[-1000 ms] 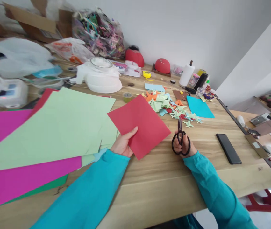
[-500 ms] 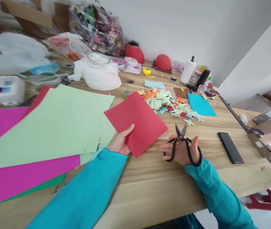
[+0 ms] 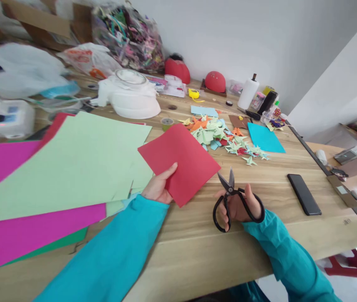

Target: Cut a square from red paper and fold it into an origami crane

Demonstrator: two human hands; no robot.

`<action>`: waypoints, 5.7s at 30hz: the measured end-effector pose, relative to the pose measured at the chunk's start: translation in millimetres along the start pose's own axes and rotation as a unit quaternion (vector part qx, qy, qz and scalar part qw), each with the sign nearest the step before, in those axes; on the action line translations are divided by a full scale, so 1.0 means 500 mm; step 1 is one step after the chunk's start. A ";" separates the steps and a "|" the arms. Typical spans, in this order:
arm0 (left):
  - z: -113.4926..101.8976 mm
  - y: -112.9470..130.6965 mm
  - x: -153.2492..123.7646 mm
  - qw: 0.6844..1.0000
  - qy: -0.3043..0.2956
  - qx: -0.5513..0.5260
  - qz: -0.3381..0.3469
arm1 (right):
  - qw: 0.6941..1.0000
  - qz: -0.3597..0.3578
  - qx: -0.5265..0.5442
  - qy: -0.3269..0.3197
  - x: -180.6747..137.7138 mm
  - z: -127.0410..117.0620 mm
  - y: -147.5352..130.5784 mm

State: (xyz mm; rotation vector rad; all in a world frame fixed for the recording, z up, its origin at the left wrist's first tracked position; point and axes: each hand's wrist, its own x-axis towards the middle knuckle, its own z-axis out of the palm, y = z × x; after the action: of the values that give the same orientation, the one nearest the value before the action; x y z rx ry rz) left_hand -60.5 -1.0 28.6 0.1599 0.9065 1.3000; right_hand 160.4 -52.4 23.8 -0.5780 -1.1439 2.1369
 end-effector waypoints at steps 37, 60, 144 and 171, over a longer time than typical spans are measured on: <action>-0.004 -0.007 0.004 0.999 -0.001 0.026 0.035 | 0.998 0.027 0.057 0.004 -0.004 -0.013 0.008; 0.004 0.024 -0.023 0.998 -0.018 0.050 -0.014 | 0.999 0.006 0.013 0.044 -0.009 -0.008 -0.001; -0.001 -0.020 -0.013 0.979 0.075 0.083 0.169 | 0.999 0.026 -0.002 0.035 0.004 -0.036 0.015; 0.002 -0.014 -0.016 0.985 0.052 0.069 0.152 | 0.997 0.033 0.060 0.048 -0.002 -0.016 -0.004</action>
State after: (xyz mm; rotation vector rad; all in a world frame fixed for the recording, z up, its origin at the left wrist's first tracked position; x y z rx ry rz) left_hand -54.3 -9.7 29.4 0.3518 1.0930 1.5377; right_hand 167.0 -47.5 21.3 -0.6630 -0.9496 2.1919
